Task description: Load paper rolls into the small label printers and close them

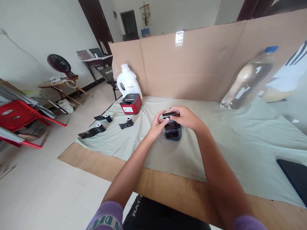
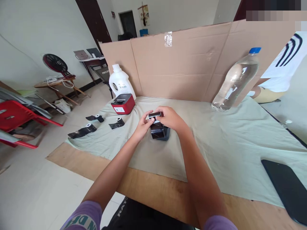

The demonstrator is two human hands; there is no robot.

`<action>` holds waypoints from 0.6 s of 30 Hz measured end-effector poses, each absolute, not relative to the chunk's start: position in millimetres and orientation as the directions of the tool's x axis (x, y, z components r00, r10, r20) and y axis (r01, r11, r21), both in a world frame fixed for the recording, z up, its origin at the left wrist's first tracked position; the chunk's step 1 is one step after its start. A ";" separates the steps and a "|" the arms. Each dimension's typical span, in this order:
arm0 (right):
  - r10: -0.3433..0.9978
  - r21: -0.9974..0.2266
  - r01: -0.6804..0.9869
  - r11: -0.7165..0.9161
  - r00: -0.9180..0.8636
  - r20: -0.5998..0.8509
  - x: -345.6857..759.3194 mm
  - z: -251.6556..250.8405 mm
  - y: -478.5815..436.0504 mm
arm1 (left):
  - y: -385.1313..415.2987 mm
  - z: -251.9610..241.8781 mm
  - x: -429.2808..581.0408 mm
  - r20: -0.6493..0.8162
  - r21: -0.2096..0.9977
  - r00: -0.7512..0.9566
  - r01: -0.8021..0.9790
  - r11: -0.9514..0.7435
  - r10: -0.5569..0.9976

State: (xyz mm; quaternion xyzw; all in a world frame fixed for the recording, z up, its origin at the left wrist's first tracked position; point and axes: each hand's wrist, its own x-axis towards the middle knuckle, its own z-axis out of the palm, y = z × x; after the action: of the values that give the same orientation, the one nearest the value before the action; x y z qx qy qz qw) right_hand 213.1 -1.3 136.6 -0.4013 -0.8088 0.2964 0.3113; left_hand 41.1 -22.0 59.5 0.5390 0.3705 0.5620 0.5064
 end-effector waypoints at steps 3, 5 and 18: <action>0.901 -0.743 0.520 0.421 -0.336 0.275 218.0 113.3 18.4 | -36.3 50.2 45.4 0.101 0.985 0.215 -0.162 -0.066 0.972; 0.935 -0.752 0.559 0.350 -0.252 0.248 222.5 96.7 31.4 | -44.7 50.1 46.4 0.042 0.993 0.306 -0.116 -0.007 0.951; 0.965 -0.689 0.679 0.252 -0.230 0.126 221.2 52.8 47.8 | -45.1 45.9 42.2 -0.176 0.975 0.548 0.209 0.070 0.818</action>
State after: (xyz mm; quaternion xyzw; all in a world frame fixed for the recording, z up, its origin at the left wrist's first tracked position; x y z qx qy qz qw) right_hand 221.2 47.8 52.8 -0.5549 -0.7408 0.2572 0.2777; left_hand 42.2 -45.1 45.9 0.6344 0.4045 0.2499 0.6095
